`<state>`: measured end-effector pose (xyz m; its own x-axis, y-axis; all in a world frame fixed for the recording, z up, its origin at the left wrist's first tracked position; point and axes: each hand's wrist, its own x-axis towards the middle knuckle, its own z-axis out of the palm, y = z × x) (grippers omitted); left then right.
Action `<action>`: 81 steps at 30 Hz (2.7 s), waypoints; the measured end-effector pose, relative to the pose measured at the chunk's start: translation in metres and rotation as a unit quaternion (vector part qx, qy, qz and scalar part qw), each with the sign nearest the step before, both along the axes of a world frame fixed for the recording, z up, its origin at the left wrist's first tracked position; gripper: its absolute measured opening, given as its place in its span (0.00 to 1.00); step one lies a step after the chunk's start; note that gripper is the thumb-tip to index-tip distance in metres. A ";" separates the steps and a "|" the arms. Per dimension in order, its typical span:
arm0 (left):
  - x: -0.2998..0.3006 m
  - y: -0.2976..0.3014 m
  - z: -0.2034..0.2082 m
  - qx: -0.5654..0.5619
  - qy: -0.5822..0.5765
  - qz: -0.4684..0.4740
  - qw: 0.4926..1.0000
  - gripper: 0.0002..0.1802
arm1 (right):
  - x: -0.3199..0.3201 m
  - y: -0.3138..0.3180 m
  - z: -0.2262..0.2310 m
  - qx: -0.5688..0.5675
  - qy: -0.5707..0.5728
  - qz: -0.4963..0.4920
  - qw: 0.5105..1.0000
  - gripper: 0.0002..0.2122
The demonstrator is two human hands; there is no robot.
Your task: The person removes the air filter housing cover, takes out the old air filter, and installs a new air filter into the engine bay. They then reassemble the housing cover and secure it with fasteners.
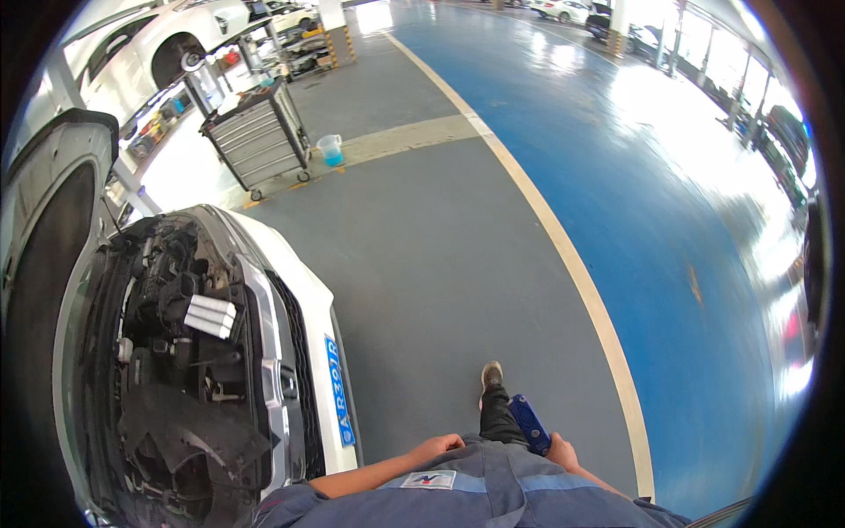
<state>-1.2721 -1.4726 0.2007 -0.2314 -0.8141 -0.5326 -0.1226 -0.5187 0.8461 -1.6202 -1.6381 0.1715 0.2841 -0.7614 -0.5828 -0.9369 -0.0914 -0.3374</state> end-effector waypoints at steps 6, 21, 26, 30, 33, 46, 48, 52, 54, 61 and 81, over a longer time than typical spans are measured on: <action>0.119 -0.110 0.008 0.040 -0.052 0.190 0.980 0.24 | 0.205 -0.245 0.046 0.046 0.010 0.221 0.974 0.31; 0.535 -0.351 0.021 0.035 -0.199 0.307 0.930 0.27 | 0.712 -0.580 -0.037 -0.017 0.032 0.278 0.960 0.37; 0.693 -0.406 0.043 0.041 -0.219 0.254 0.941 0.29 | 0.706 -0.687 -0.115 0.113 0.247 0.430 0.861 0.33; 0.811 -0.447 0.024 0.059 -0.210 0.266 0.939 0.28 | 0.762 -0.747 -0.141 0.173 0.308 0.234 0.906 0.34; 0.896 -0.461 -0.001 0.070 -0.192 0.386 0.900 0.29 | 0.880 -0.784 -0.154 0.169 0.292 0.242 0.910 0.35; 1.068 -0.347 -0.106 0.436 -0.129 0.632 0.628 0.26 | 1.695 -0.861 -0.010 -0.021 -0.255 0.311 0.915 0.35; 1.099 -0.344 -0.129 0.440 -0.111 0.635 0.625 0.26 | 1.776 -0.850 0.003 0.104 -0.306 0.228 0.918 0.28; 1.212 -0.351 -0.182 0.348 -0.227 0.497 0.762 0.26 | 1.872 -0.825 0.003 0.216 -0.382 0.138 0.888 0.22; 1.290 -0.367 -0.191 0.243 -0.388 0.395 0.796 0.27 | 1.906 -0.823 0.003 0.217 -0.370 0.123 0.895 0.22; 1.484 -0.476 -0.072 0.086 -0.092 0.852 0.508 0.19 | 2.016 -0.857 -0.039 0.261 -0.266 0.157 0.915 0.23; 1.094 -0.790 -0.176 0.395 0.172 0.894 0.121 0.28 | 2.098 -0.583 -0.058 0.138 0.205 0.825 0.508 0.23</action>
